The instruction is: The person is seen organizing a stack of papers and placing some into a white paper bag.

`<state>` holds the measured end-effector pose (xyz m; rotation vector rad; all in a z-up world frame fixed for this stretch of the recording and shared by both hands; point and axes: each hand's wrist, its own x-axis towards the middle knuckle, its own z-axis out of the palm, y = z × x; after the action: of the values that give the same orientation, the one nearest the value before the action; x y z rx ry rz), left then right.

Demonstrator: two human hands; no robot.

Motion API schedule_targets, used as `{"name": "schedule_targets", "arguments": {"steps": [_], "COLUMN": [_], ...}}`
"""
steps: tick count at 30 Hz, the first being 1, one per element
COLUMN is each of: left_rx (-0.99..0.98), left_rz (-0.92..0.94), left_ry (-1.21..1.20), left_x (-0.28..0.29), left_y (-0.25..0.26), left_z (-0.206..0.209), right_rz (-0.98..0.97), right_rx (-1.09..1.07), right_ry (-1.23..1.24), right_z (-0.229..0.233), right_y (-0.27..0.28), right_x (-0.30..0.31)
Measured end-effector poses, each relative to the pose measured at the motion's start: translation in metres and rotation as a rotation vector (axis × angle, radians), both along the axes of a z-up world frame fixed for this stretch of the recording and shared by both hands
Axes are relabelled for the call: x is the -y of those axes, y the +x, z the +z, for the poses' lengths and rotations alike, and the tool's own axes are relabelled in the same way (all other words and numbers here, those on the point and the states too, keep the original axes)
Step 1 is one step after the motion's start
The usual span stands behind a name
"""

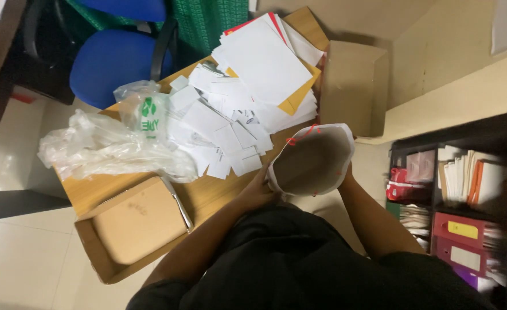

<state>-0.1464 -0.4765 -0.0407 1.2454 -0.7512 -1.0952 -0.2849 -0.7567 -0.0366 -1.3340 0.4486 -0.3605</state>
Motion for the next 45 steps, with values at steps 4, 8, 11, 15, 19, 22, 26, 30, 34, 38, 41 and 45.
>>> {"name": "schedule_targets", "arguments": {"steps": [4,8,11,15,19,22,26,30,34,38,41,45], "left_rx": [-0.254,0.22,0.166,0.134,0.079,-0.17,0.21,-0.113,0.479,0.884,0.933,0.72], "left_rz": [-0.051,-0.032,0.005,0.058,0.038,0.072,0.111,0.147,0.314,0.552,0.677,0.802], "left_ry": [0.152,0.308,0.181,-0.107,0.106,-0.025,0.076,0.026,0.155,-0.08,-0.131,-0.082], "left_x": [0.016,0.028,0.035,0.048,0.056,0.052,0.043,0.035,0.018,0.002,-0.029,-0.075], "left_y": [0.003,0.009,0.009,0.012,0.014,0.016,0.023,0.028,0.041,0.067,0.094,0.125], "left_z": [0.036,0.044,0.021,-0.015,-0.006,-0.007,0.039,-0.001,0.047,0.064,0.069,0.087], "right_rz": [-0.065,-0.124,-0.164,-0.213,-0.206,-0.264,-0.287,-0.163,-0.06,0.074,0.185,0.255], "right_rx": [0.087,0.188,0.259,0.363,0.261,0.309,0.242,0.446,0.277,0.058,-0.108,-0.001], "right_ry": [0.209,0.41,0.567,0.767,0.385,0.791,0.64,0.631,0.605,0.56,0.522,0.473], "right_z": [0.0,-0.018,-0.034,-0.058,-0.097,-0.099,-0.092,-0.049,-0.011,0.021,0.031,0.016], "right_y": [-0.013,-0.025,-0.036,-0.043,-0.05,-0.043,-0.03,-0.015,0.008,0.036,0.055,0.091], "right_x": [0.007,0.02,0.025,0.035,0.042,0.038,0.03,0.007,-0.014,-0.031,-0.039,-0.031]}}
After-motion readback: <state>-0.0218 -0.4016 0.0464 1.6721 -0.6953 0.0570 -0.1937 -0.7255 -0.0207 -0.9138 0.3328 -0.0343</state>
